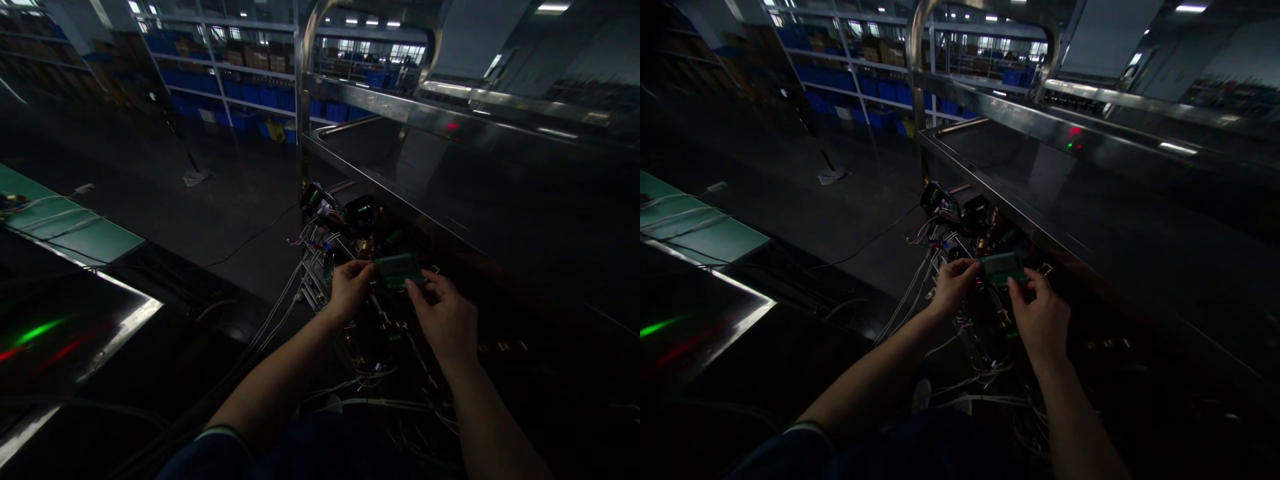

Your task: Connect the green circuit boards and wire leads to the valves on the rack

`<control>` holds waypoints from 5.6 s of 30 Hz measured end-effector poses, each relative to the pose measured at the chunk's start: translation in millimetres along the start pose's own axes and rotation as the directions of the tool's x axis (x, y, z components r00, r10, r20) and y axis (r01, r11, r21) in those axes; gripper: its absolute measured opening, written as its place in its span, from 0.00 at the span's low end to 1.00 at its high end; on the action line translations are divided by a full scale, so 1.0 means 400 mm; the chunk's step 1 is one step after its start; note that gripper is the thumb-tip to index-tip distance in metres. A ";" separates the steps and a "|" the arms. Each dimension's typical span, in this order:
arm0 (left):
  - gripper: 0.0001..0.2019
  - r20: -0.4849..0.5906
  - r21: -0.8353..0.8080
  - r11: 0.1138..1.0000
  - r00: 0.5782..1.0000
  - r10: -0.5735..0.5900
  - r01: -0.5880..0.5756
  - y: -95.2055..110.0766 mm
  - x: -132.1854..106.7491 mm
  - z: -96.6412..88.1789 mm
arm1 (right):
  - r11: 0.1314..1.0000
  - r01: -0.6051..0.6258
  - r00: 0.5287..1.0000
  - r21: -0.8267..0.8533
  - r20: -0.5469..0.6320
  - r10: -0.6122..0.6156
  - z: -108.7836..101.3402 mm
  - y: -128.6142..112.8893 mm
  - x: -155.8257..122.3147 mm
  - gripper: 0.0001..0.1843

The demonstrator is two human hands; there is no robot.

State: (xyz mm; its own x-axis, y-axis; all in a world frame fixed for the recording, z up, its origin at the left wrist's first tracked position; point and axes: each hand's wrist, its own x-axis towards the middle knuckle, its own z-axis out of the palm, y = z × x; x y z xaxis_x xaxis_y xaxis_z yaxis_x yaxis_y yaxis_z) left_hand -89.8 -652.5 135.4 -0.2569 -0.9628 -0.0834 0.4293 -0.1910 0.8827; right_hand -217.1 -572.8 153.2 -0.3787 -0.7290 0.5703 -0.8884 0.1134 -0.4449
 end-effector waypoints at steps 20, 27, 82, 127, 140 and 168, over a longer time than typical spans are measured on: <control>0.07 0.002 0.017 1.000 1.000 0.020 -0.020 -0.016 0.005 -0.004 | 1.000 0.001 1.000 -0.004 0.021 -0.001 0.000 0.003 0.002 0.27; 0.09 0.008 0.036 0.999 0.999 0.041 -0.041 -0.022 0.010 -0.007 | 1.000 -0.002 1.000 -0.001 0.023 0.002 -0.003 0.000 0.005 0.28; 0.08 0.013 0.036 0.999 0.999 0.036 -0.036 -0.018 0.004 -0.007 | 1.000 -0.003 0.999 0.011 0.037 0.002 -0.006 -0.007 0.005 0.27; 0.08 0.028 0.018 0.980 0.980 -0.197 0.197 -0.140 0.031 -0.186 | 0.829 0.543 0.820 -0.133 -0.131 -0.557 0.082 -0.168 0.125 0.14; 0.12 0.119 0.832 0.451 0.898 0.424 -0.323 0.243 0.324 -0.112 | 0.823 0.480 0.877 -0.303 0.177 -0.446 0.204 -0.171 0.282 0.19; 0.03 -0.167 -0.544 0.837 0.970 -0.175 0.057 0.049 0.236 -0.163 | 0.987 0.150 0.985 0.049 0.075 -0.154 0.317 -0.140 0.170 0.33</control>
State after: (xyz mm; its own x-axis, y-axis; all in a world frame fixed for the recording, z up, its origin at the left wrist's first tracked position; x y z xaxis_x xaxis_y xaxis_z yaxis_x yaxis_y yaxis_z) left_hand -49.2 -759.6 114.5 -0.1794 -0.9329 -0.3124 0.8160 -0.3185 0.4824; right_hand -160.3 -714.5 129.3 -0.2171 -0.7863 0.5785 -0.9214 -0.0306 -0.3874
